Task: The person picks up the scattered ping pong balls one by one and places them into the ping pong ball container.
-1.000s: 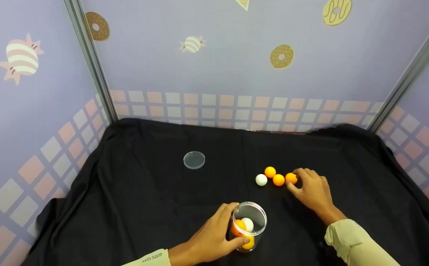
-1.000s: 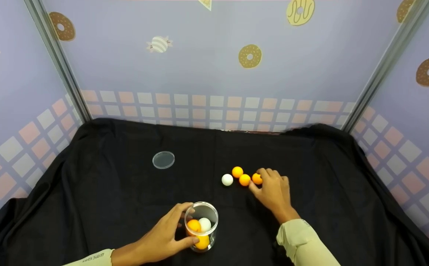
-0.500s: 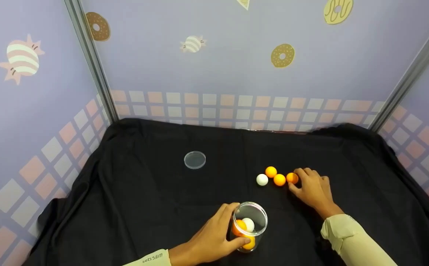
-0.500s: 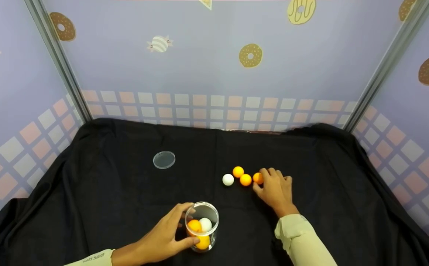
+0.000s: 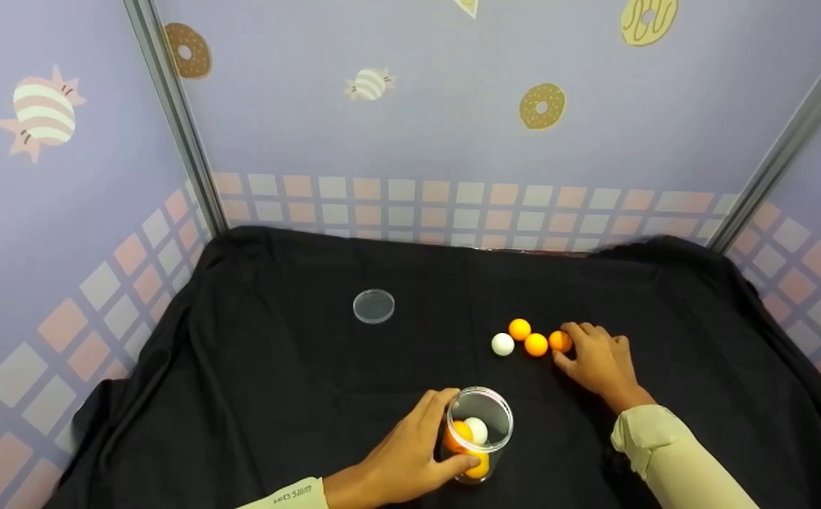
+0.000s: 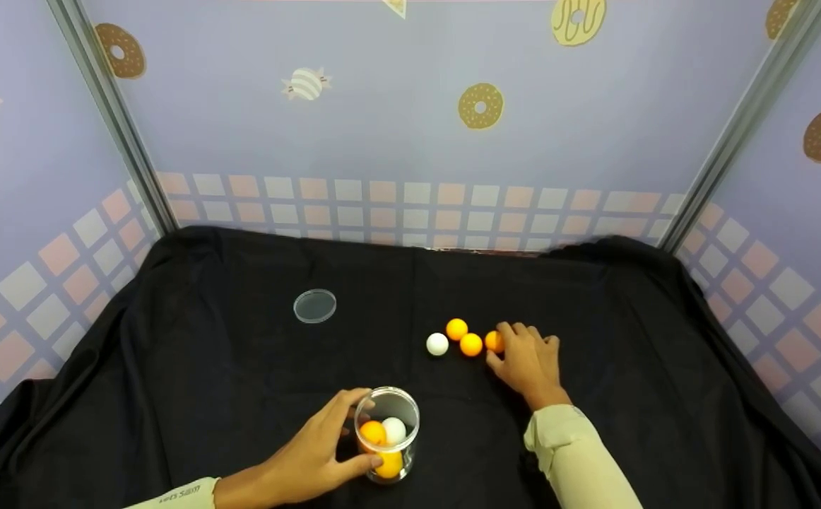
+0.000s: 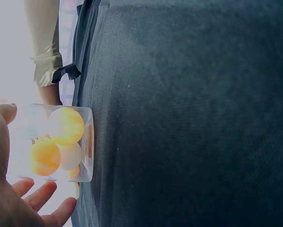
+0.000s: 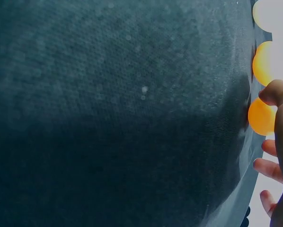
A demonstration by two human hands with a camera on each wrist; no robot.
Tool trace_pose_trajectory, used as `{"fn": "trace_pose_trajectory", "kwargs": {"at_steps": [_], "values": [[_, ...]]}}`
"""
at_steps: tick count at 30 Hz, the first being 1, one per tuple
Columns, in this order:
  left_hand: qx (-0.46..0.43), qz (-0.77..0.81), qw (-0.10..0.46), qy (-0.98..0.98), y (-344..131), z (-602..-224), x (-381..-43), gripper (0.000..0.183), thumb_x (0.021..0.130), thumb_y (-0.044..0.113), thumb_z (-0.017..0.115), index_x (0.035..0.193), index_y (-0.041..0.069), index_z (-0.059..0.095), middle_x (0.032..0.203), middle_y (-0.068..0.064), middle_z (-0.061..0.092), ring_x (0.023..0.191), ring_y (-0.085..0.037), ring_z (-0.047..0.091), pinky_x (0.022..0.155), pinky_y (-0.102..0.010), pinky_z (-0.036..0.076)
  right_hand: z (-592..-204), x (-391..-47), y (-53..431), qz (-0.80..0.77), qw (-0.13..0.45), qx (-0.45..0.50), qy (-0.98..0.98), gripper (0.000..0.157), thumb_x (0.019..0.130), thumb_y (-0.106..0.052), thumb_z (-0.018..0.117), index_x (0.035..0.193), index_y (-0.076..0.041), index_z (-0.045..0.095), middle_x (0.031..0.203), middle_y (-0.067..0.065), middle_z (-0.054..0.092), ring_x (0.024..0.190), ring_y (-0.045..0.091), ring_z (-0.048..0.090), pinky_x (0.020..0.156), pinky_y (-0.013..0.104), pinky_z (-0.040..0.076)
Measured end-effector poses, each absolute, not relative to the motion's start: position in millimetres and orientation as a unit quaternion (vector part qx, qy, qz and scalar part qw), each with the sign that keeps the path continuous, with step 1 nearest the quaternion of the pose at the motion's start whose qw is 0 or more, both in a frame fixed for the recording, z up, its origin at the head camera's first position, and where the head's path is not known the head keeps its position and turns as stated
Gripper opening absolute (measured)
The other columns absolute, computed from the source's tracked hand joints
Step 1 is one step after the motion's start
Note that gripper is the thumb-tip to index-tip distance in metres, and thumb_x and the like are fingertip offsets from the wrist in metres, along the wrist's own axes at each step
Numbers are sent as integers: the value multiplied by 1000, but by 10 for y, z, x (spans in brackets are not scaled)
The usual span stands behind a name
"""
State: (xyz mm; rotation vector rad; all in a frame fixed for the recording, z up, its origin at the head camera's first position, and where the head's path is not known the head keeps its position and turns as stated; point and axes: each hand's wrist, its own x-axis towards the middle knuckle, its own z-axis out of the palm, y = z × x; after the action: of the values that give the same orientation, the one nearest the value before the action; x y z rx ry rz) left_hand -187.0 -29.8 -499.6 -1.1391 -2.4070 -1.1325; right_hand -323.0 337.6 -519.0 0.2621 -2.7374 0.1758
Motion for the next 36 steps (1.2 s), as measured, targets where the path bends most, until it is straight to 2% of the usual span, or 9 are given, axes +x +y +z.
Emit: {"fn": "trace_pose_trajectory", "kwargs": {"at_steps": [8,17,25,36], "values": [[-392,-390,125,-824,-294,-4991,-1867,75,92,48,72,148,11,38,124,-5,55,109,-15,61,99,-29,53,-5239,-3241,3359,59,210,113,-969,35,86,-35,77,113,-15,66,88,5,64,82,30,61,68,51,42],[-390,-381,131,-828,-299,-5018,-1873,76,92,50,71,149,12,38,123,-4,55,108,-9,58,97,-29,53,-5230,-3203,3375,61,229,120,-964,35,85,-34,77,112,-14,66,90,7,67,81,31,63,70,54,43],[-388,-382,131,-829,-297,-5016,-1875,75,92,51,71,148,11,39,123,-4,55,108,-11,60,97,-29,53,-5187,-3187,3420,69,232,112,-964,36,85,-35,77,112,-12,66,90,9,68,80,33,64,68,54,44],[-380,-383,119,-834,-306,-5009,-1878,76,91,52,72,147,11,40,121,-5,56,107,-8,57,96,-28,53,-5054,-3114,3417,71,281,136,-947,38,82,-35,79,109,-12,67,90,11,71,76,32,64,67,53,44]]}}
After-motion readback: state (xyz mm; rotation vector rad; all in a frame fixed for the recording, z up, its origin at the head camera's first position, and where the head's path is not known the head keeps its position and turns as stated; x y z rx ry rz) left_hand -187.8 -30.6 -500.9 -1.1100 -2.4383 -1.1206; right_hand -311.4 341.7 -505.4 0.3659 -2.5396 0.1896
